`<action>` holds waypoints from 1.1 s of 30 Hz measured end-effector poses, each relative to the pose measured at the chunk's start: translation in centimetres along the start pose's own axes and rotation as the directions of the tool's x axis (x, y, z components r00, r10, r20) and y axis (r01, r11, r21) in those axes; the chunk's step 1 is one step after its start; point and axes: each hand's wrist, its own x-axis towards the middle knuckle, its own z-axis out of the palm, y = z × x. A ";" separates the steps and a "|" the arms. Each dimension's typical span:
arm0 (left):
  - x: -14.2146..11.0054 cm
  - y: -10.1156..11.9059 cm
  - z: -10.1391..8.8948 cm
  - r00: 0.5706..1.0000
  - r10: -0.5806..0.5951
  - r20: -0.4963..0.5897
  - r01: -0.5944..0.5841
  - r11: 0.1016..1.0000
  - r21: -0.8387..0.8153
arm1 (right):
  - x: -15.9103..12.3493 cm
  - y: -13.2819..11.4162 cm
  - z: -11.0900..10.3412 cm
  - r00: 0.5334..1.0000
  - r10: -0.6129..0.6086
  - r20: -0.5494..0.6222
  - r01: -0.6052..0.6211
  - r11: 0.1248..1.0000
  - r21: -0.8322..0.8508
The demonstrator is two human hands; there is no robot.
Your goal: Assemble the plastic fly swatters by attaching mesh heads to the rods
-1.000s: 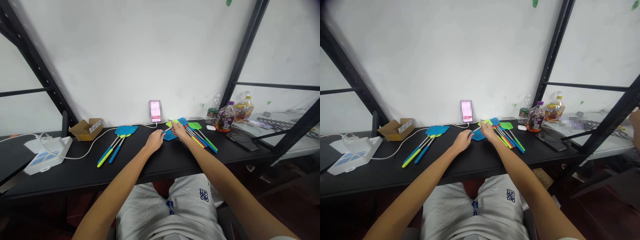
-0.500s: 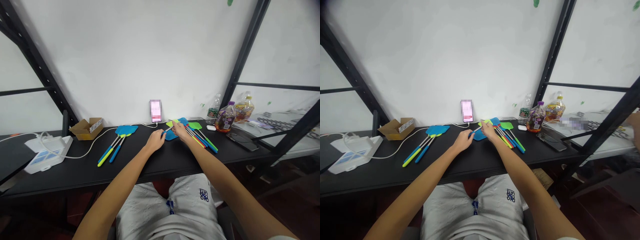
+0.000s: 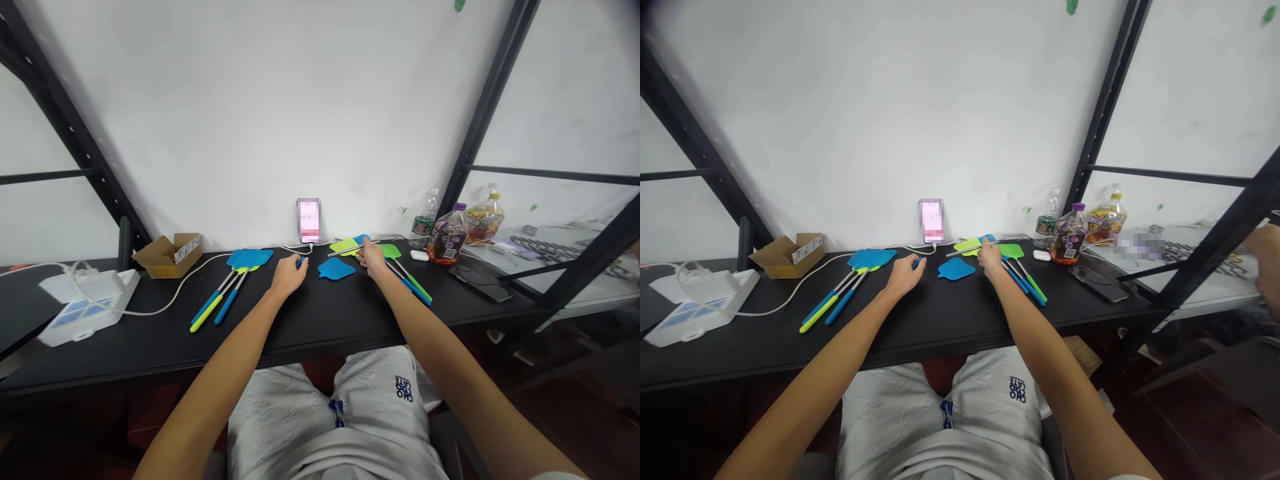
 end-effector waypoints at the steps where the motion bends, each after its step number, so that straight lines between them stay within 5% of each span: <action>1: 0.0 0.1 0.1 1.000 0.005 0.008 -0.005 1.000 -0.007 | -0.3 0.2 0.6 1.000 -0.006 0.005 0.006 1.000 -0.002; 17: 0.4 -0.2 0.7 0.997 -0.013 0.079 0.009 0.999 0.044 | -1.6 0.1 1.4 0.994 -0.043 0.096 0.049 0.997 -0.056; 33: -0.6 1.3 0.4 0.950 0.222 0.219 -0.193 0.970 -0.148 | -1.8 -0.2 2.0 0.993 -0.012 0.120 -0.006 0.989 0.146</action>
